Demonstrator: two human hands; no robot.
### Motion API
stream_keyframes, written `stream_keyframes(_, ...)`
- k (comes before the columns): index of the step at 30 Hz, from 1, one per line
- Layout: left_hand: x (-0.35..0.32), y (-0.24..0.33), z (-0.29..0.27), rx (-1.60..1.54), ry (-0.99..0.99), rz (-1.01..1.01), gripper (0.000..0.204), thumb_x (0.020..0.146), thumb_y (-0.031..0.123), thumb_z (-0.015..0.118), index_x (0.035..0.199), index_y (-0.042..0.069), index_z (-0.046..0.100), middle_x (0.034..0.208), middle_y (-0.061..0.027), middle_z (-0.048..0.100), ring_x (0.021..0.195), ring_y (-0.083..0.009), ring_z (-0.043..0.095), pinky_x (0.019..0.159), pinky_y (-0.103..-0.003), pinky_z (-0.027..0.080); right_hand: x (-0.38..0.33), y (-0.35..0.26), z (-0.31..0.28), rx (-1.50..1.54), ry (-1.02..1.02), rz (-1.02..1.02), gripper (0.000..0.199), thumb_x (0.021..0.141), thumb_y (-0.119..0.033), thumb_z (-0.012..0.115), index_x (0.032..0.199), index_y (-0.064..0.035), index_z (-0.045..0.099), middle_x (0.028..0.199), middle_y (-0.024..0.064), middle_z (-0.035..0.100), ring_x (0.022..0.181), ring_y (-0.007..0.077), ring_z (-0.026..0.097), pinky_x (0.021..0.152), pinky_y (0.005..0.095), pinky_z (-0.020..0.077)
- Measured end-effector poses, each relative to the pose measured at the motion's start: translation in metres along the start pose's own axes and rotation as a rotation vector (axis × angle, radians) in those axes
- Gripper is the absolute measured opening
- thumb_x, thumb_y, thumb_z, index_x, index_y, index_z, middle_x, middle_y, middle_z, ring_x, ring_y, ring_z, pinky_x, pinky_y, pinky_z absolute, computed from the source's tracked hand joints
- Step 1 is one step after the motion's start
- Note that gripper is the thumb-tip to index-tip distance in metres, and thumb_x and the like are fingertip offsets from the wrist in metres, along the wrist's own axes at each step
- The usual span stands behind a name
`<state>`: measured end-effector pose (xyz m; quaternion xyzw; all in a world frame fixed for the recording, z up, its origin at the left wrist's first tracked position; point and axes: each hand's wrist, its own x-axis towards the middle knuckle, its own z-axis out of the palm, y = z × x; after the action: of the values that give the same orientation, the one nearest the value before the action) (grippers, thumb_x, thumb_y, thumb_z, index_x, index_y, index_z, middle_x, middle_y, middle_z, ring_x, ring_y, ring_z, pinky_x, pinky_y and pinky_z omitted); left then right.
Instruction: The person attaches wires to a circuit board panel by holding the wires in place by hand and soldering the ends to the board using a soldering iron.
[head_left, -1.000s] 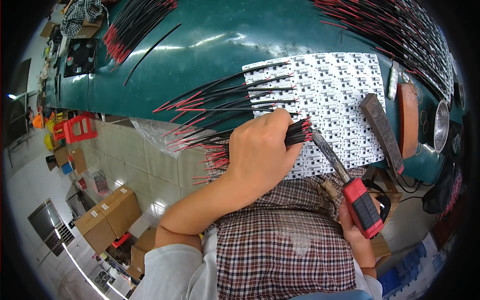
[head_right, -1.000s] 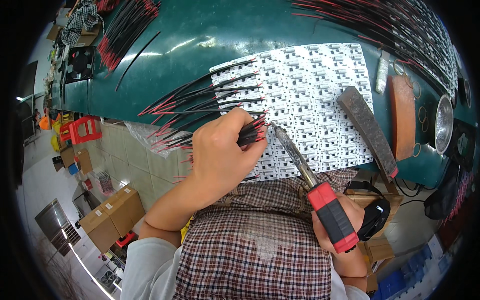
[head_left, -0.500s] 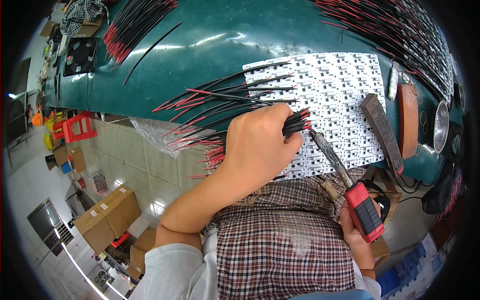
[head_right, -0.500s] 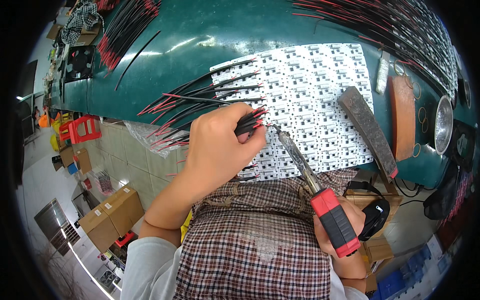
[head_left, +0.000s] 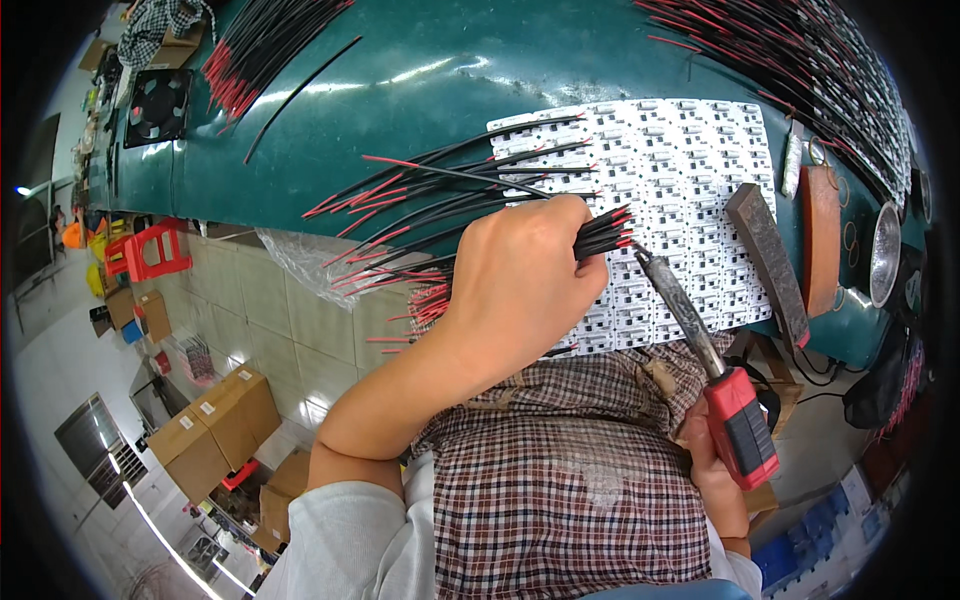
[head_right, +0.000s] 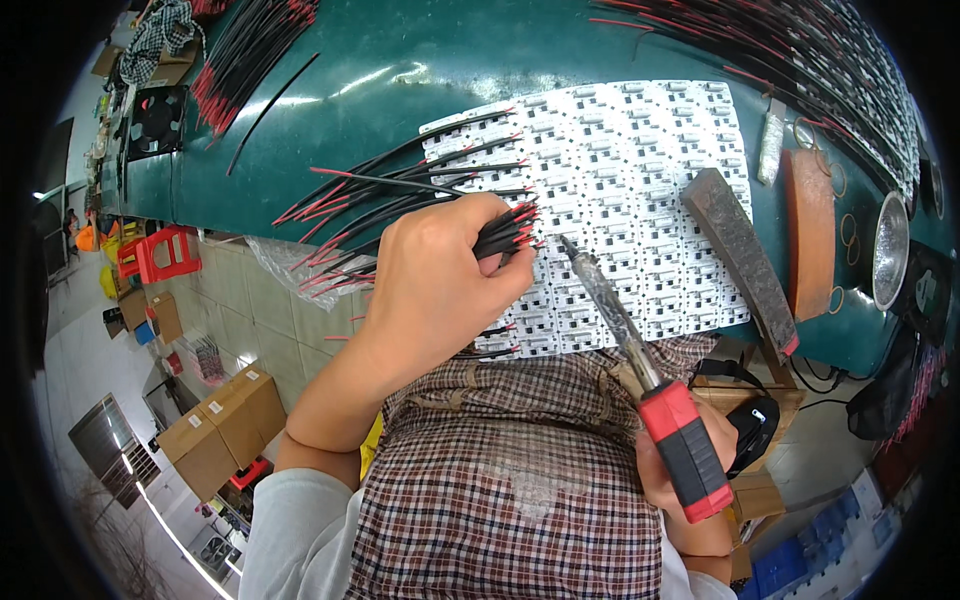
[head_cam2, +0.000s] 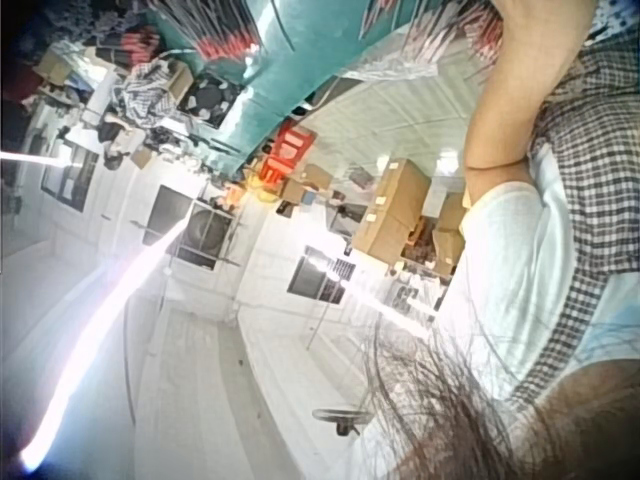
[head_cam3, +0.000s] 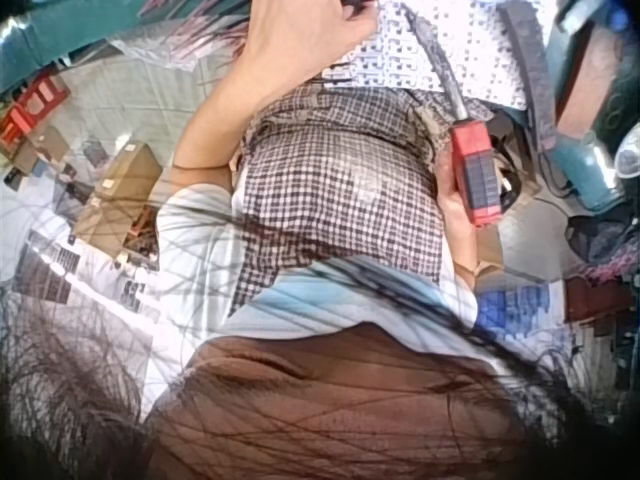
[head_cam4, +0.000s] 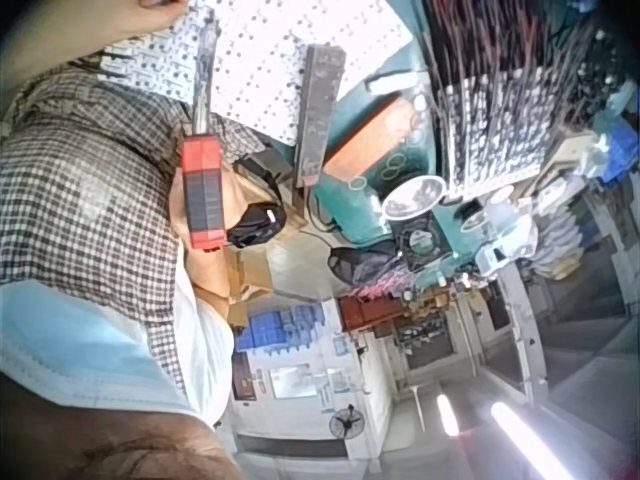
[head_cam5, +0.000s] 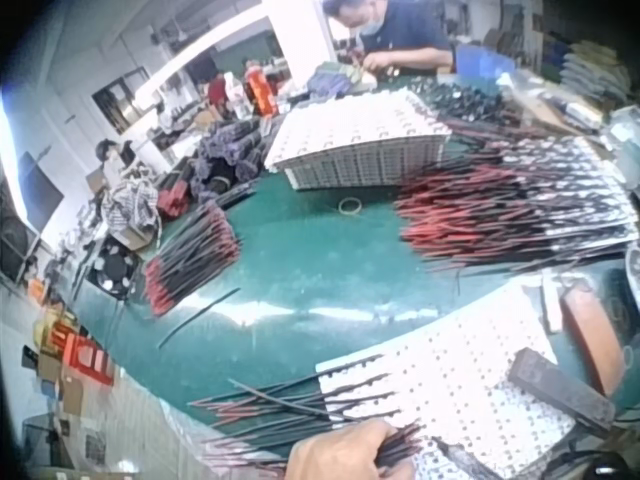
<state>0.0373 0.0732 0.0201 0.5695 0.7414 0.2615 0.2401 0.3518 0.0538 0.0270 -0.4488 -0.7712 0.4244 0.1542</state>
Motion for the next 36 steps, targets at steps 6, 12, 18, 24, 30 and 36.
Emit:
stream_keyframes(6, 0.001, 0.001, -0.003, -0.045, -0.049, -0.043, 0.022, 0.078, 0.013, 0.075, 0.093, -0.001, 0.067, 0.068, -0.0094, 0.066, 0.058, -0.0191, 0.066, 0.056, -0.033, 0.050, -0.013, 0.015, 0.004, 0.018, 0.040, 0.064, 0.024, 0.074, -0.008, 0.073, 0.096, 0.0004, 0.069, 0.087, 0.0168, 0.068, 0.069, 0.0332, 0.066, 0.063, 0.0387, 0.0525)
stream_keyframes(12, 0.002, -0.005, -0.009, -0.264, -0.070, -0.079, 0.016, 0.096, 0.011, 0.061, 0.104, -0.002, 0.057, 0.075, -0.0125, 0.067, 0.068, -0.0247, 0.069, 0.062, -0.037, 0.050, -0.009, 0.011, 0.003, 0.033, 0.057, 0.054, 0.021, 0.079, -0.010, 0.073, 0.097, -0.0006, 0.071, 0.088, 0.0162, 0.068, 0.070, 0.0335, 0.066, 0.065, 0.0395, 0.0525)
stream_keyframes(18, -0.001, -0.002, -0.018, -0.160, -0.071, -0.100, 0.013, 0.093, 0.009, 0.063, 0.100, -0.001, 0.057, 0.082, -0.0169, 0.068, 0.074, -0.0326, 0.069, 0.064, -0.042, 0.050, -0.013, 0.008, 0.000, 0.008, 0.036, 0.109, 0.020, 0.080, -0.011, 0.073, 0.098, -0.0014, 0.070, 0.089, 0.0159, 0.068, 0.070, 0.0338, 0.066, 0.065, 0.0402, 0.0522)
stream_keyframes(24, -0.010, 0.018, -0.038, 0.026, 0.210, 0.034, 0.012, 0.097, 0.002, 0.058, 0.107, -0.001, 0.064, 0.084, -0.0080, 0.069, 0.077, -0.0132, 0.067, 0.070, -0.026, 0.052, -0.015, 0.005, -0.001, -0.017, 0.057, 0.062, 0.021, 0.078, -0.009, 0.073, 0.097, -0.0012, 0.069, 0.089, 0.0167, 0.067, 0.070, 0.0340, 0.065, 0.063, 0.0398, 0.0518)
stream_keyframes(30, -0.023, 0.017, -0.013, -0.172, -0.031, -0.080, 0.015, 0.085, 0.007, 0.073, 0.095, 0.004, 0.062, 0.072, -0.0095, 0.068, 0.062, -0.0220, 0.067, 0.060, -0.031, 0.049, -0.016, 0.004, -0.002, -0.032, 0.059, -0.010, 0.022, 0.076, -0.008, 0.072, 0.097, -0.0006, 0.069, 0.089, 0.0176, 0.066, 0.071, 0.0351, 0.066, 0.062, 0.0396, 0.0527)
stream_keyframes(36, -0.027, 0.009, 0.002, -0.052, 0.015, -0.001, 0.014, 0.081, 0.006, 0.073, 0.092, 0.005, 0.064, 0.073, -0.0105, 0.068, 0.063, -0.0279, 0.067, 0.060, -0.036, 0.050, -0.002, -0.010, -0.007, -0.121, 0.024, -0.110, 0.025, 0.074, -0.007, 0.072, 0.097, -0.0002, 0.068, 0.089, 0.0176, 0.066, 0.071, 0.0348, 0.067, 0.062, 0.0392, 0.0537)
